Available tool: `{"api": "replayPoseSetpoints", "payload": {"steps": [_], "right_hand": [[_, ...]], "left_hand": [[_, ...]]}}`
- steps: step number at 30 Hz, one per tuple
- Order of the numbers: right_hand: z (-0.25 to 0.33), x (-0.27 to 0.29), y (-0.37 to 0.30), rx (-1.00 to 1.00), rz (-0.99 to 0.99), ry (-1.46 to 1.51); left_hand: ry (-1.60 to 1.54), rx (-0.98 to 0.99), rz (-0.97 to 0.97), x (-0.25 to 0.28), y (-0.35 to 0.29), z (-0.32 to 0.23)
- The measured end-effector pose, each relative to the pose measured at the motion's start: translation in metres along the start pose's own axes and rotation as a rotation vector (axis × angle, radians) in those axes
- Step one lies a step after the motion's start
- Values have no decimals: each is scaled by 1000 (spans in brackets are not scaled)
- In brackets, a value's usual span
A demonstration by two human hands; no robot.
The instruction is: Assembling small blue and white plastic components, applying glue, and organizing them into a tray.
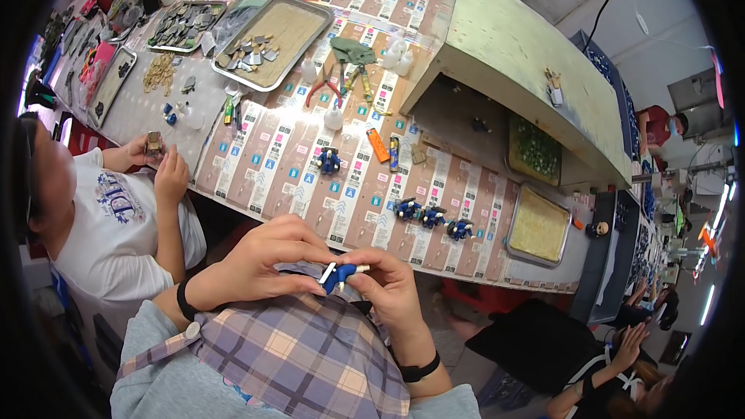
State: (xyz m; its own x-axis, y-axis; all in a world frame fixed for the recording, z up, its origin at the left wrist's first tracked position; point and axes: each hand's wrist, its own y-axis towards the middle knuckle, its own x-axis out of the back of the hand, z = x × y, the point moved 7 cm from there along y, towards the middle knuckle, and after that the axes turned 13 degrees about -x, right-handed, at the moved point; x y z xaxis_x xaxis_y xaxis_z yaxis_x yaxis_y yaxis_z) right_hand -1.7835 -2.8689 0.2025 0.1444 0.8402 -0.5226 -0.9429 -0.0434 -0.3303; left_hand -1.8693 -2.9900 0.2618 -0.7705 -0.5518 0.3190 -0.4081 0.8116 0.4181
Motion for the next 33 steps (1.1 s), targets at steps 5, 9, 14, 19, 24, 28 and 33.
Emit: {"api": "replayPoseSetpoints", "payload": {"steps": [5,9,14,19,24,28,33], "right_hand": [[-5,2,1,-35,-24,43],[-6,0,2,-52,-35,45],[-3,-2,3,-8,-77,-43],[-4,-3,3,-13,-87,-58],[-4,-3,3,-16,-92,-58],[-4,-4,2,-20,-95,-63],[-6,-5,5,-37,-108,-71]], "left_hand": [[55,14,-16,1,0,-2],[35,84,-17,3,-2,1],[1,164,-14,3,-7,7],[-20,201,-27,4,-9,8],[17,185,-15,4,-9,7],[13,180,-28,5,-10,7],[-7,175,-22,7,-12,9]]}}
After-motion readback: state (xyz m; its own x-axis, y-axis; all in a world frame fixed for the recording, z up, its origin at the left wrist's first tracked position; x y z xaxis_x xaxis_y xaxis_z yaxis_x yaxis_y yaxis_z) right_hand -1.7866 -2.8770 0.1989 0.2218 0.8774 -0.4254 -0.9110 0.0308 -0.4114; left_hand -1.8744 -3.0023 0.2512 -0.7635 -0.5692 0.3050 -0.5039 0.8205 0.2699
